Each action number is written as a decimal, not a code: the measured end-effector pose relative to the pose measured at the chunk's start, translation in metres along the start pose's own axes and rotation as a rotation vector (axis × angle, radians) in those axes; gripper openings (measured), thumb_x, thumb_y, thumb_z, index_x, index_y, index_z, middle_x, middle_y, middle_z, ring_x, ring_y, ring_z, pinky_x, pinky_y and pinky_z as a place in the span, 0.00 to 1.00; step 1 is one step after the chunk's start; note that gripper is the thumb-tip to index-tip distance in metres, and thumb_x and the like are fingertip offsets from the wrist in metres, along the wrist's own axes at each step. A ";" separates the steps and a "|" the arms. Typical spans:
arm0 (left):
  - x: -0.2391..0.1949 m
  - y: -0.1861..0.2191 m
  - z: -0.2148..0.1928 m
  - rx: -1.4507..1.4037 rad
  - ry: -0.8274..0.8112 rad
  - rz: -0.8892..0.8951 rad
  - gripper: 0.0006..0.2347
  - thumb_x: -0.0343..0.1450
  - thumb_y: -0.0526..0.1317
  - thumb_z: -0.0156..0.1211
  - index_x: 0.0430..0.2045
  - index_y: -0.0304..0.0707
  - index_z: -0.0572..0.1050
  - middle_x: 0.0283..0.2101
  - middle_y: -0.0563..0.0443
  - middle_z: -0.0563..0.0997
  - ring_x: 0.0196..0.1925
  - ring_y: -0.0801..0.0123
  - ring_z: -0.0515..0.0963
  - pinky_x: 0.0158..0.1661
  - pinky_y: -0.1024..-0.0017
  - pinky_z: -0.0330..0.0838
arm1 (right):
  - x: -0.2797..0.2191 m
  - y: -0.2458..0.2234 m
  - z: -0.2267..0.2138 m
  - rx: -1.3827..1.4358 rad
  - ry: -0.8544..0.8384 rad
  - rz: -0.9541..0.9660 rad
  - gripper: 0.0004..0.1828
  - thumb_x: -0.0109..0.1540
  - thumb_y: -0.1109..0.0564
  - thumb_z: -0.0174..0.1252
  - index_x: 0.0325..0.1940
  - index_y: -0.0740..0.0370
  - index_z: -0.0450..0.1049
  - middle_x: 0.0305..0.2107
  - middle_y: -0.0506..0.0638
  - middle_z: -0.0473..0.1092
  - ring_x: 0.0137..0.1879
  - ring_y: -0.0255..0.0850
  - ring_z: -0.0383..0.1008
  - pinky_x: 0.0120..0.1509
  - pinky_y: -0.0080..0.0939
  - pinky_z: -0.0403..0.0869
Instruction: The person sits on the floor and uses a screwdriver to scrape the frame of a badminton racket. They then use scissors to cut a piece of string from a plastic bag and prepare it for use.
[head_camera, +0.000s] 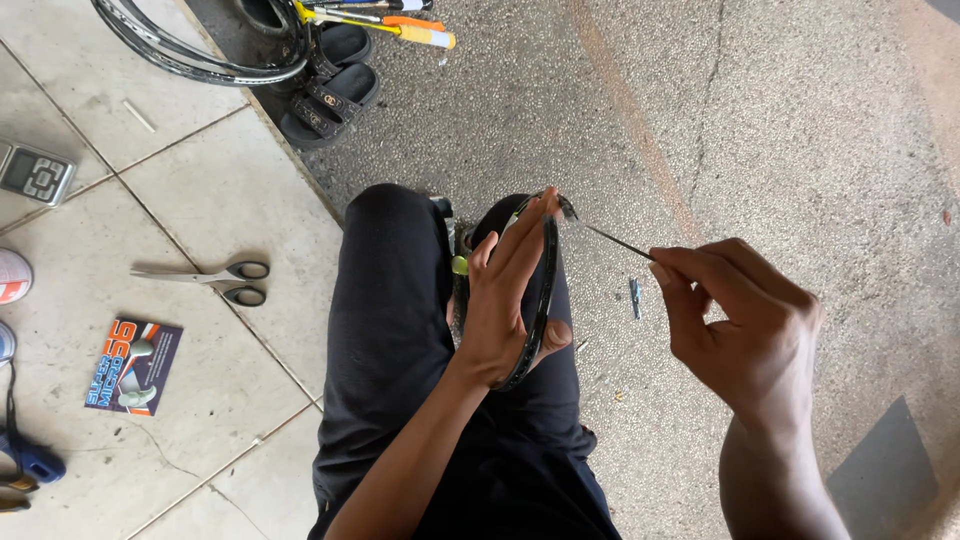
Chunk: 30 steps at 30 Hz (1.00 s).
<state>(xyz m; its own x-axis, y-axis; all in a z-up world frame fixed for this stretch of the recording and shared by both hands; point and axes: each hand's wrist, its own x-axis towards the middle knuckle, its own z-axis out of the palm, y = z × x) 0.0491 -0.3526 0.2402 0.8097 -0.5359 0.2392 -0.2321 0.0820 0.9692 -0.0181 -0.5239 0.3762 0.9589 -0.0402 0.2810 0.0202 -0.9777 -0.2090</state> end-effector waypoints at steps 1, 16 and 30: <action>0.000 0.001 0.000 0.000 0.000 -0.003 0.40 0.75 0.74 0.30 0.78 0.51 0.52 0.83 0.51 0.54 0.87 0.57 0.55 0.77 0.33 0.42 | 0.000 0.007 0.003 0.001 -0.002 0.001 0.03 0.70 0.68 0.69 0.44 0.64 0.85 0.36 0.51 0.79 0.27 0.34 0.73 0.30 0.31 0.66; 0.001 0.001 -0.003 0.035 -0.020 -0.017 0.43 0.73 0.77 0.26 0.78 0.48 0.53 0.83 0.51 0.55 0.87 0.60 0.56 0.78 0.39 0.44 | 0.006 0.037 0.031 0.109 0.031 -0.130 0.04 0.68 0.69 0.71 0.45 0.64 0.85 0.36 0.54 0.78 0.31 0.38 0.73 0.38 0.40 0.70; 0.001 0.001 0.001 0.005 -0.012 -0.020 0.42 0.74 0.76 0.29 0.79 0.49 0.51 0.84 0.49 0.53 0.87 0.56 0.57 0.77 0.34 0.44 | 0.012 0.006 0.013 0.103 -0.080 0.026 0.03 0.71 0.65 0.67 0.48 0.64 0.84 0.32 0.49 0.78 0.28 0.32 0.71 0.28 0.31 0.64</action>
<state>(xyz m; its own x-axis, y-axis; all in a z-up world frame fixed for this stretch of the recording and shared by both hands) 0.0494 -0.3543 0.2416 0.8078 -0.5474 0.2187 -0.2183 0.0669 0.9736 -0.0027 -0.5278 0.3659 0.9788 -0.0448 0.1998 0.0200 -0.9501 -0.3113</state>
